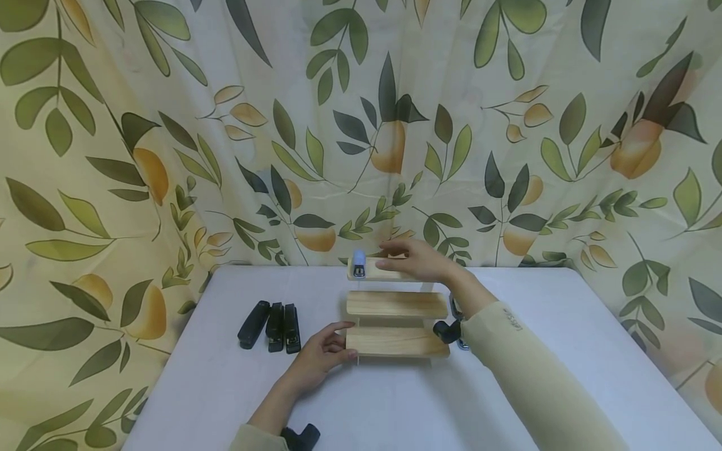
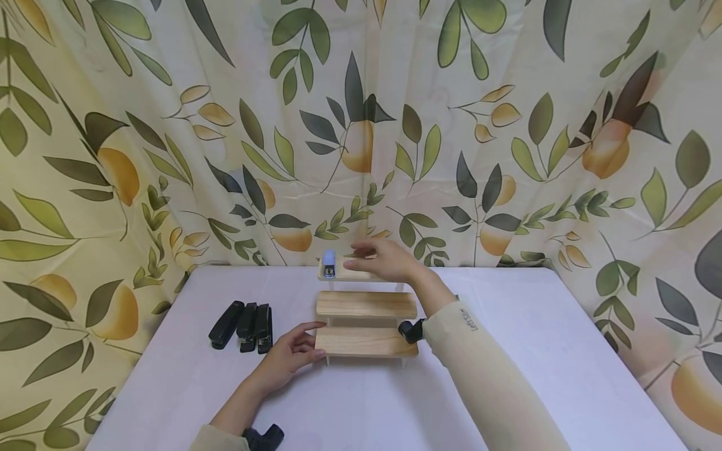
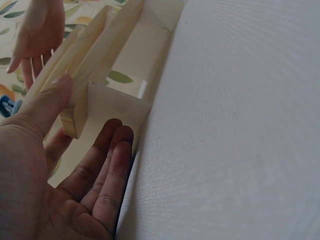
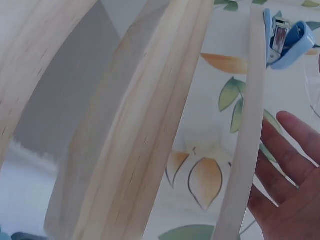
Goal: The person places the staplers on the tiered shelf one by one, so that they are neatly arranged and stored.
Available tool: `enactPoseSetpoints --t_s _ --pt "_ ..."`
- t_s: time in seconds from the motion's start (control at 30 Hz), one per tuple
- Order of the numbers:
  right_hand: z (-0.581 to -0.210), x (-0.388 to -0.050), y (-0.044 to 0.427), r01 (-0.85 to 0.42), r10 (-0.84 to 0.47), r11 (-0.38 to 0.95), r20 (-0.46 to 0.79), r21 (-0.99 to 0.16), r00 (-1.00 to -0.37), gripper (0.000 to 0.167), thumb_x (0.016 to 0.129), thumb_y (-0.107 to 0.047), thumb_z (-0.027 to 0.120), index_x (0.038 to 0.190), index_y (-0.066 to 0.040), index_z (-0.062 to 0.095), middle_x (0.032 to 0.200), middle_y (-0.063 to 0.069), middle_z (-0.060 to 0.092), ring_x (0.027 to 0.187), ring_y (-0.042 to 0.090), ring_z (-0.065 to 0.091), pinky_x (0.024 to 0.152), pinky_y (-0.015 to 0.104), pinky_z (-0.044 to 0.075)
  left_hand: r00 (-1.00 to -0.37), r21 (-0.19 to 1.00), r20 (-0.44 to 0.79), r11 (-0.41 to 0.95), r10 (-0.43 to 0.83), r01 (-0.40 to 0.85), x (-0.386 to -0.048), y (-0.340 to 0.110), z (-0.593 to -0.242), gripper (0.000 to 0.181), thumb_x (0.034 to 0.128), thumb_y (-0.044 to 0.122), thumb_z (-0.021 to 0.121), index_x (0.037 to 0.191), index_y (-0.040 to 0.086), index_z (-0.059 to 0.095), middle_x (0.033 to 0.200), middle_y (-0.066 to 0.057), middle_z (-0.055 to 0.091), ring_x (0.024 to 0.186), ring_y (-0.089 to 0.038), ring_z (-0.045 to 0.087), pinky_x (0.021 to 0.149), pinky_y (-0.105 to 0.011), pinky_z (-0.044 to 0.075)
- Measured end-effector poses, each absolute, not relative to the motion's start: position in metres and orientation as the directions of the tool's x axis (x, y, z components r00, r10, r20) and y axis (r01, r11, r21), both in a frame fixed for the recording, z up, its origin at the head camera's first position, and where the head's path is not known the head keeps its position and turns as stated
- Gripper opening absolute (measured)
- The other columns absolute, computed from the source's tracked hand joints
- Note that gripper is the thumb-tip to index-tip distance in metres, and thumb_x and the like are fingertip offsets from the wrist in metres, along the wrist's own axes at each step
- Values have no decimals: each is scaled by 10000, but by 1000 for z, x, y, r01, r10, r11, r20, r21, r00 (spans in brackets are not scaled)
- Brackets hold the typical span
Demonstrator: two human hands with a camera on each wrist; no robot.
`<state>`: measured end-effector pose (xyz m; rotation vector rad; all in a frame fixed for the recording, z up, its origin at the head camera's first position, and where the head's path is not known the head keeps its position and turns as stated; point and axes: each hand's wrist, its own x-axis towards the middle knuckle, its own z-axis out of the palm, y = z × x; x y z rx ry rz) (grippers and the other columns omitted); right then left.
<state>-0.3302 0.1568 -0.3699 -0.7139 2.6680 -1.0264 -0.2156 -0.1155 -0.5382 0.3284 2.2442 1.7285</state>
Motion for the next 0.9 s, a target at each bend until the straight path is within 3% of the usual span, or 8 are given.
enactPoseSetpoints --t_s 0.27,0.5,0.9 --pt "-370 -325 174 -395 -520 597 39 -698 -853 598 979 -410 716 1476 -116 558 1499 152 571 1443 393 470 1174 610 376 -933 966 -100 258 344 -8 -216 -116 -539 602 898 445 797 1444 385 550 1184 -24 710 1039 -169 681 912 -331 534" --pt "-368 -316 192 -374 -488 628 29 -683 -872 653 963 -452 726 1493 -126 526 1541 132 531 1473 392 430 1200 628 327 -932 968 -106 252 346 -17 -216 -116 -539 614 890 459 801 1446 386 548 1185 -24 704 1041 -167 682 913 -322 539" --pt "-368 -304 219 -371 -434 696 51 -615 -899 691 956 -513 711 1510 -153 510 1513 109 563 1425 353 493 1184 624 351 -932 967 -101 256 348 -10 -216 -117 -538 620 893 469 793 1453 403 536 1179 -13 701 1041 -158 684 911 -325 543"
